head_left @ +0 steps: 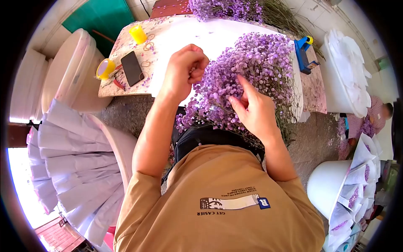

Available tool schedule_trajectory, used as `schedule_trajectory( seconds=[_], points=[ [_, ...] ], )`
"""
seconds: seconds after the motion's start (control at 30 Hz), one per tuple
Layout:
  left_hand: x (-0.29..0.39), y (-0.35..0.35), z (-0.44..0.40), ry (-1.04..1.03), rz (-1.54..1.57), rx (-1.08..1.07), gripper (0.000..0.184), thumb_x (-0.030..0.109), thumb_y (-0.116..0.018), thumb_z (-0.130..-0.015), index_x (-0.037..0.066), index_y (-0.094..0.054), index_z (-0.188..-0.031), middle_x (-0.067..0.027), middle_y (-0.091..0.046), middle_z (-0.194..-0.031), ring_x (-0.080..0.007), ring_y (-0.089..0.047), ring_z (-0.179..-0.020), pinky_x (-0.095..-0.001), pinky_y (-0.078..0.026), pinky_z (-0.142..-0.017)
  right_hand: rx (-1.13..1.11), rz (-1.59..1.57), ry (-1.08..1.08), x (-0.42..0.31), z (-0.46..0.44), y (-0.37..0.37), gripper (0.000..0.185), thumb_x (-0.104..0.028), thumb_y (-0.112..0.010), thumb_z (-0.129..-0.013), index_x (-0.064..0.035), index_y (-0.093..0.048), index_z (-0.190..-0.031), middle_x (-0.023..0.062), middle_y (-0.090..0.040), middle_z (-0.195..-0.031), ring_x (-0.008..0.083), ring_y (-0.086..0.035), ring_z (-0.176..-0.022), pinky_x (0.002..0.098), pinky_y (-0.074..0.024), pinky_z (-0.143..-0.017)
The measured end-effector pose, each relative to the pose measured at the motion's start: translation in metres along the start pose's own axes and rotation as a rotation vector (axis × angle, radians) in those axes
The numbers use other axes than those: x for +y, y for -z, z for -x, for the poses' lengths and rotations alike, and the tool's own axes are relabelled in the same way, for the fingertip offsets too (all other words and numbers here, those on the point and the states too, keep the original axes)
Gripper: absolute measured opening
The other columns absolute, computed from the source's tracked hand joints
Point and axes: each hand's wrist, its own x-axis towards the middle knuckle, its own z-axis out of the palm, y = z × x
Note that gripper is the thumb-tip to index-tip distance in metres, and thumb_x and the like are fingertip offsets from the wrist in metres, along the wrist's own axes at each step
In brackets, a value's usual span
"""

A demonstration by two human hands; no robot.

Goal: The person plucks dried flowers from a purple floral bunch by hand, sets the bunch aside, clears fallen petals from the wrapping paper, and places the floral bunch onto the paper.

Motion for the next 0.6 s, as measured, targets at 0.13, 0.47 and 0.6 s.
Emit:
schedule_trajectory(
  seconds=[0.13,0.47,0.6],
  points=[
    [0.017,-0.015,0.012,0.016,0.086,-0.122,0.007,0.011,-0.05,-0.093,0.005,-0.053,-0.094,-0.0037,-0.053,-0.077,-0.0068,-0.032,-0.055,-0.022,-0.025,-0.048,-0.058,0.056,-0.074,0.002,-0.002,0.004,0.074,-0.022,-0.076,-0.09,0.0,-0.042,-0.152,0.0125,-0.067,-0.069,0.0329,-0.067,-0.058,0.0424,-0.0522,-0.055],
    [-0.012,-0.014,-0.025,-0.151,-0.79,-0.05,0.026,0.018,-0.069,-0.094,-0.004,-0.073,-0.108,-0.0033,-0.07,-0.086,-0.0076,-0.058,-0.076,-0.025,-0.046,-0.068,-0.049,-0.153,-0.119,0.005,0.0,0.012,0.073,-0.011,-0.076,-0.09,-0.001,-0.042,-0.153,0.0086,-0.059,-0.066,0.0201,-0.059,-0.056,0.0334,-0.0486,-0.056],
    [-0.013,-0.02,-0.041,-0.222,-0.911,-0.024,0.023,0.017,-0.069,-0.091,-0.001,-0.076,-0.103,-0.0024,-0.068,-0.079,-0.0082,-0.055,-0.072,-0.0272,-0.045,-0.066,-0.033,-0.169,-0.107,0.007,0.0,0.011,0.074,-0.014,-0.077,-0.089,0.0019,-0.041,-0.152,0.0103,-0.064,-0.067,0.0268,-0.066,-0.056,0.0369,-0.052,-0.056]
  ],
)
